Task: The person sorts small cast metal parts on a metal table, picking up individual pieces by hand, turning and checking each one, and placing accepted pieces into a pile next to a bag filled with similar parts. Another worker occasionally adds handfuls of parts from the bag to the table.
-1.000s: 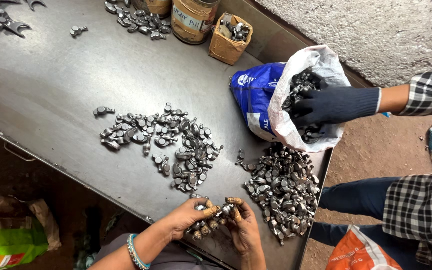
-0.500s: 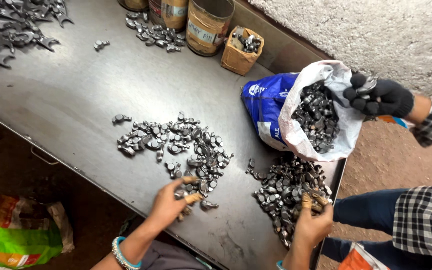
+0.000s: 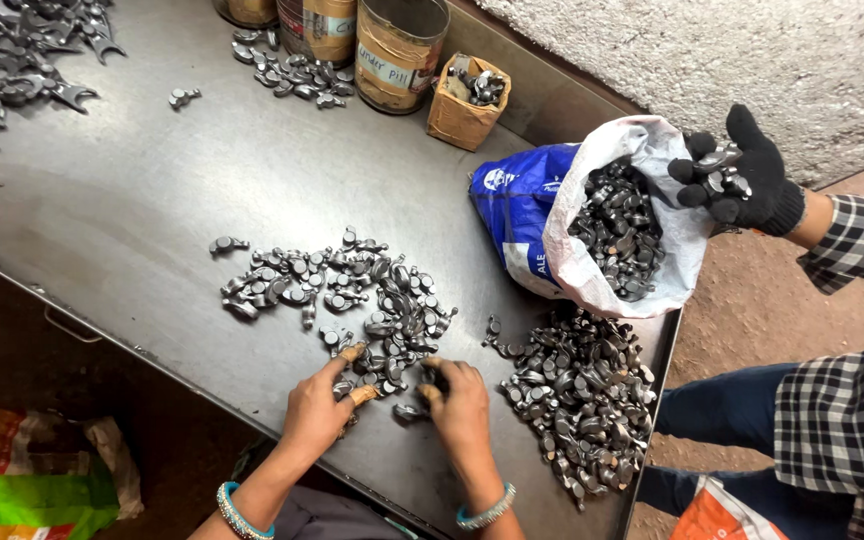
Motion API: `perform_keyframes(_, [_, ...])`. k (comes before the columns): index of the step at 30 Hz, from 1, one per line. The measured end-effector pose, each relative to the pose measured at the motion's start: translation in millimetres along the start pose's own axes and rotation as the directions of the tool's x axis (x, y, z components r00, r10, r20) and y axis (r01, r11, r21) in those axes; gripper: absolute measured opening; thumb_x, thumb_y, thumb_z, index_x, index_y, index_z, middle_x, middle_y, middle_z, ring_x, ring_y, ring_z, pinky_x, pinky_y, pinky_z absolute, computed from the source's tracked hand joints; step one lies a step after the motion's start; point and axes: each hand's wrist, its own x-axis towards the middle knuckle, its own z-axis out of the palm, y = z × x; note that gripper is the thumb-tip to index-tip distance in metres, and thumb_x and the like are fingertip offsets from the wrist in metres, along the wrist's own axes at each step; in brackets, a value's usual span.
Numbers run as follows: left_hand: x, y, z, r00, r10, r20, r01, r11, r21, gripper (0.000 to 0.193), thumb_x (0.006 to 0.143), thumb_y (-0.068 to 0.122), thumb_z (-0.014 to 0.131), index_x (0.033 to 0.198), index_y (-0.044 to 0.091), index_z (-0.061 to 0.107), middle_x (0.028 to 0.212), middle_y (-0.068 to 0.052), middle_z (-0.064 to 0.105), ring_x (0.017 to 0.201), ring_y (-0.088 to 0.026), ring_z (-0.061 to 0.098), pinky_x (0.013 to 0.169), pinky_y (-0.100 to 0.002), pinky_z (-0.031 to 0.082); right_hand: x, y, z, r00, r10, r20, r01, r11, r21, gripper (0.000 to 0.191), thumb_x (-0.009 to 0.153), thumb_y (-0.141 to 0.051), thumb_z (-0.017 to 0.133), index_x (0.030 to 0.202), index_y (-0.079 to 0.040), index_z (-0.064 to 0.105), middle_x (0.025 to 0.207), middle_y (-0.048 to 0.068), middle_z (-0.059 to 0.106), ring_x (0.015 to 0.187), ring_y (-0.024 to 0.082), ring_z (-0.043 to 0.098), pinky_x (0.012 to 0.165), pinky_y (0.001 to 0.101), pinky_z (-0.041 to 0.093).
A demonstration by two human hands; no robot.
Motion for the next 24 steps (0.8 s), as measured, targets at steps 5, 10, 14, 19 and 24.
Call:
perform_keyframes(5, [5.0,1.0,17.7,0.985,0.155,-0.081,-0.161,0.983,-0.083,0.057,0.074,0.027,0.085,0.128,0.016,0.067,0.086,-0.020,0.074,0.077,-0.042,0.068,0.071,-0.049,0.053,-26.1,32.1,-30.2,0.967,0.239,0.091,-0.238,0.971,-0.026,0.036,0.071,-0.006,0.082,0.106,-0.014,0.078,0.096,0.009,0.070,0.094,0.028,0.065,0.087,0.0386,0.053])
perform_keyframes(10, [-2.6,10.6,28.2,0.982,0.188,-0.023,-0.189,0.978,-0.091,0.051,0.075,0.028,0.085,0.122,0.014,0.070,0.083,-0.019,0.075,0.073,-0.039,0.069,0.070,-0.046,0.053,-54.4,37.8,-36.2,0.988,0.143,-0.055,-0.147,0.986,-0.083,0.043,0.061,-0.003,0.085,0.102,-0.007,0.073,0.102,0.010,0.070,0.097,0.034,0.062,0.084,0.0419,0.051])
perform_keyframes(14, [-12.5,26.2,28.6,0.993,0.078,0.090,-0.063,0.986,-0.155,0.047,0.079,0.031,0.083,0.122,0.017,0.071,0.075,-0.019,0.074,0.062,-0.034,0.071,0.069,-0.042,0.054,-58.7,48.9,-18.4,0.995,0.062,-0.084,-0.072,0.989,-0.133,0.024,0.073,-0.003,0.083,0.095,-0.008,0.074,0.094,0.006,0.075,0.092,0.028,0.068,0.084,0.0376,0.055])
perform_keyframes(19, [-24.1,29.5,25.1,0.986,0.130,0.101,-0.079,0.914,-0.397,0.037,0.078,0.028,0.087,0.110,0.012,0.078,0.075,-0.007,0.078,0.052,-0.015,0.063,0.052,-0.033,0.051,-71.9,80.3,-13.3,0.906,0.415,0.087,-0.307,0.499,0.810,0.020,0.086,0.005,0.071,0.106,0.004,0.072,0.097,0.013,0.076,0.085,0.022,0.073,0.079,0.0351,0.061])
perform_keyframes(24, [-38.5,31.0,42.0,0.919,0.194,0.344,0.047,0.812,-0.582,0.041,0.071,0.016,0.092,0.108,0.009,0.076,0.072,0.001,0.074,0.057,-0.003,0.060,0.050,-0.023,0.050,-81.9,96.3,-6.9,0.896,0.408,0.177,-0.262,0.163,0.951,0.018,0.088,0.006,0.069,0.106,0.009,0.068,0.101,0.017,0.074,0.088,0.025,0.073,0.082,0.0419,0.064])
